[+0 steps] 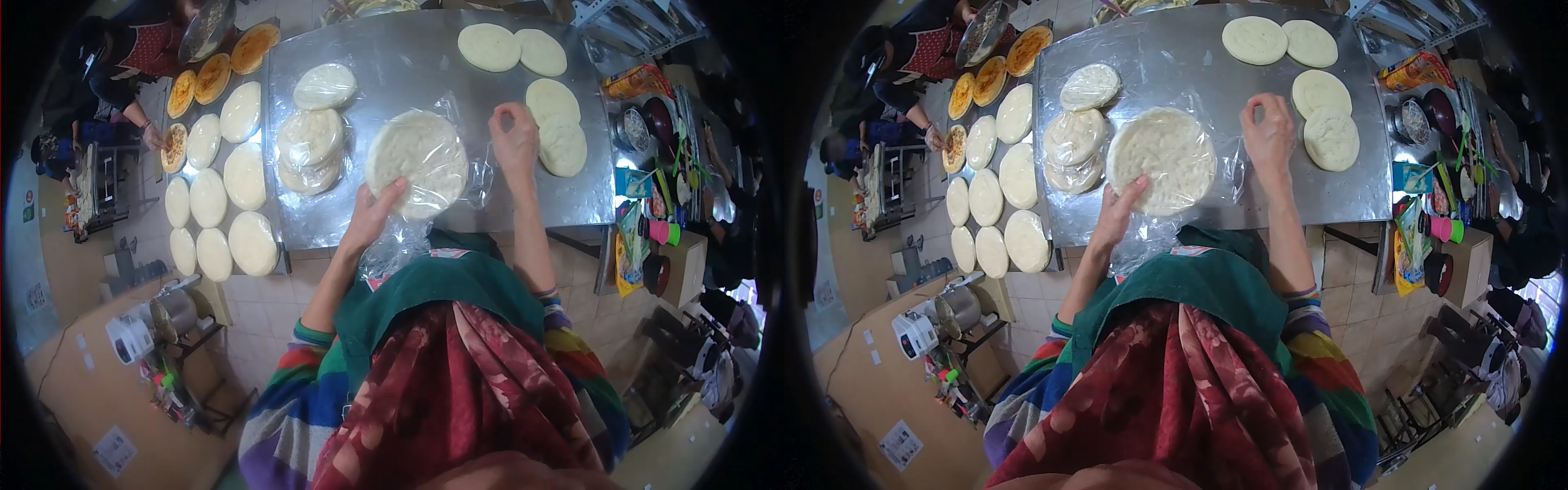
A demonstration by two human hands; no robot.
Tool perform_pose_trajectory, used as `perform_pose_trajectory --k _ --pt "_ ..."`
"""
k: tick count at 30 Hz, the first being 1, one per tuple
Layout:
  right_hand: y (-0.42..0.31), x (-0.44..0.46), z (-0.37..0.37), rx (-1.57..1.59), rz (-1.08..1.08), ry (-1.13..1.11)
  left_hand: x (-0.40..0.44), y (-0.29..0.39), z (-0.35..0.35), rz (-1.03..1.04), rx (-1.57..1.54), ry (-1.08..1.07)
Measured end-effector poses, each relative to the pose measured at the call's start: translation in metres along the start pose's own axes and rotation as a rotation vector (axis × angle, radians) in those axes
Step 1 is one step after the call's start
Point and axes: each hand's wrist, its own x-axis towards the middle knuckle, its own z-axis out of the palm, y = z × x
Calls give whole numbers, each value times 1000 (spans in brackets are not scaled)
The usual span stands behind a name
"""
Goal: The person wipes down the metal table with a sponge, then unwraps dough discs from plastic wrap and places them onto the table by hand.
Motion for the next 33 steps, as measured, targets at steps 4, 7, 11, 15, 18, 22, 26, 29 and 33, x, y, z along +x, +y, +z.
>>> perform_pose_trajectory --k 4,7,11,15,18,22,26,29,33 --pt "-46 1 -23 336 22 -142 -3 6 3 40 -5 -1" --pt "-58 -5 -23 355 -41 -351 -1 6 6 5 2 -45" --pt "-34 -5 -5 364 -103 -329 1 3 12 -46 -3 -72" --pt "10 12 1 366 9 -164 2 5 19 -46 -12 -39" --pt "-8 21 -30 507 118 -138 1 4 24 -62 -40 19" --pt "-4 10 -31 438 70 -367 3 5 34 -110 -61 33" --pt "42 28 -28 337 87 -258 3 7 43 -108 -123 95" --pt "35 26 -43 665 218 -640 7 3 47 -132 -106 98" --pt "37 30 -35 872 280 -958 12 7 59 -106 8 28"
